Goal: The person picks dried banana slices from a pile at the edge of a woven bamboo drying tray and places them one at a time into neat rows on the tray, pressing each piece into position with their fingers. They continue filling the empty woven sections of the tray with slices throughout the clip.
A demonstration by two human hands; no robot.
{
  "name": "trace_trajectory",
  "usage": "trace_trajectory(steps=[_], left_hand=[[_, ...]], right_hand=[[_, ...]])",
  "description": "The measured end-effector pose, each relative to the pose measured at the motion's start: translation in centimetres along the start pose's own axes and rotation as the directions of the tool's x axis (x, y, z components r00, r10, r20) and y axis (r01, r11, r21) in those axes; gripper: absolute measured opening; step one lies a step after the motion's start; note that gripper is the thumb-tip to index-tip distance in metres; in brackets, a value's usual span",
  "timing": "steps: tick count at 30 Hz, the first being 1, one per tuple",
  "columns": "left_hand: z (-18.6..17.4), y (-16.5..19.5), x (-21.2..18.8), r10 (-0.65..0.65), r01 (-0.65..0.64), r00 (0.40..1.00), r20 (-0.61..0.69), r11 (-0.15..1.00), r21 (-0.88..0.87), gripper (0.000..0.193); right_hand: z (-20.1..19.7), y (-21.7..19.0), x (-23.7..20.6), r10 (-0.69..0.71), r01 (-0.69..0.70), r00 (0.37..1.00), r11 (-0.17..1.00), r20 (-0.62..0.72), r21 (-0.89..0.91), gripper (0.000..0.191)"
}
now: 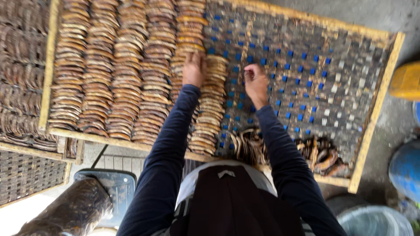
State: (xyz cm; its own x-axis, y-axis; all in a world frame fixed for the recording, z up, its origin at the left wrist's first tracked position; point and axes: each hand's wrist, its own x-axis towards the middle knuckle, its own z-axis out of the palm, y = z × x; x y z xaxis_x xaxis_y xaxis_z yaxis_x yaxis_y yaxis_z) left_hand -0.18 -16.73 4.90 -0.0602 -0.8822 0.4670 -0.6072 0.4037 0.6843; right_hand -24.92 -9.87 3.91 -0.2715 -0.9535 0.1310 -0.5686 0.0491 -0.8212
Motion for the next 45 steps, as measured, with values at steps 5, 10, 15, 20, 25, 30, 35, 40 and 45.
trace_trajectory(steps=[5, 10, 15, 20, 25, 30, 35, 40, 45], left_hand=[[-3.7, 2.7, -5.0, -0.142, 0.142, 0.989, 0.034, 0.99, -0.012, 0.011], [-6.0, 8.3, -14.0, -0.331, 0.347, 0.901, 0.281, 0.938, -0.011, 0.01], [-7.6, 13.1, -19.9, -0.254, 0.34, 0.862, 0.44, 0.932, -0.127, 0.017], [-7.6, 13.5, -18.8, -0.287, 0.36, 0.848, 0.445, 0.929, -0.088, 0.014], [-7.3, 13.1, -18.3, -0.273, 0.346, 0.87, 0.41, 0.931, -0.113, 0.015], [-6.2, 11.9, -19.8, -0.26, 0.364, 0.836, 0.482, 0.922, -0.133, 0.017], [-3.6, 11.0, -20.8, -0.288, 0.576, 0.73, 0.62, 0.748, -0.33, 0.034], [-0.6, 11.5, -18.8, -0.217, 0.898, 0.437, 0.873, 0.044, -0.438, 0.065], [0.7, 11.9, -17.6, -0.178, 0.92, 0.371, 0.911, -0.062, -0.387, 0.062]], right_hand=[[-9.7, 0.0, -7.4, 0.018, -0.016, 0.983, 1.0, 0.181, -0.014, 0.015], [-13.9, -3.2, -14.7, 0.033, 0.014, 0.88, 0.995, 0.474, -0.096, 0.024], [-11.1, -7.1, -18.6, -0.125, 0.344, 0.822, 0.887, 0.556, -0.309, 0.038], [-6.8, -8.7, -19.0, -0.006, 0.439, 0.781, 0.717, 0.624, -0.542, 0.058], [-5.5, -6.7, -19.8, -0.136, 0.57, 0.72, 0.675, 0.68, -0.468, 0.032], [-5.2, -4.3, -18.1, -0.132, 0.367, 0.722, 0.906, 0.679, -0.213, 0.033], [-7.8, -3.2, -13.4, 0.11, -0.158, 0.727, 0.987, 0.678, 0.009, 0.035], [-8.3, -4.5, -10.4, -0.059, -0.079, 0.802, 0.976, 0.594, 0.205, 0.039], [-7.9, -7.0, -8.8, 0.056, -0.195, 0.795, 0.966, 0.604, 0.168, 0.032]])
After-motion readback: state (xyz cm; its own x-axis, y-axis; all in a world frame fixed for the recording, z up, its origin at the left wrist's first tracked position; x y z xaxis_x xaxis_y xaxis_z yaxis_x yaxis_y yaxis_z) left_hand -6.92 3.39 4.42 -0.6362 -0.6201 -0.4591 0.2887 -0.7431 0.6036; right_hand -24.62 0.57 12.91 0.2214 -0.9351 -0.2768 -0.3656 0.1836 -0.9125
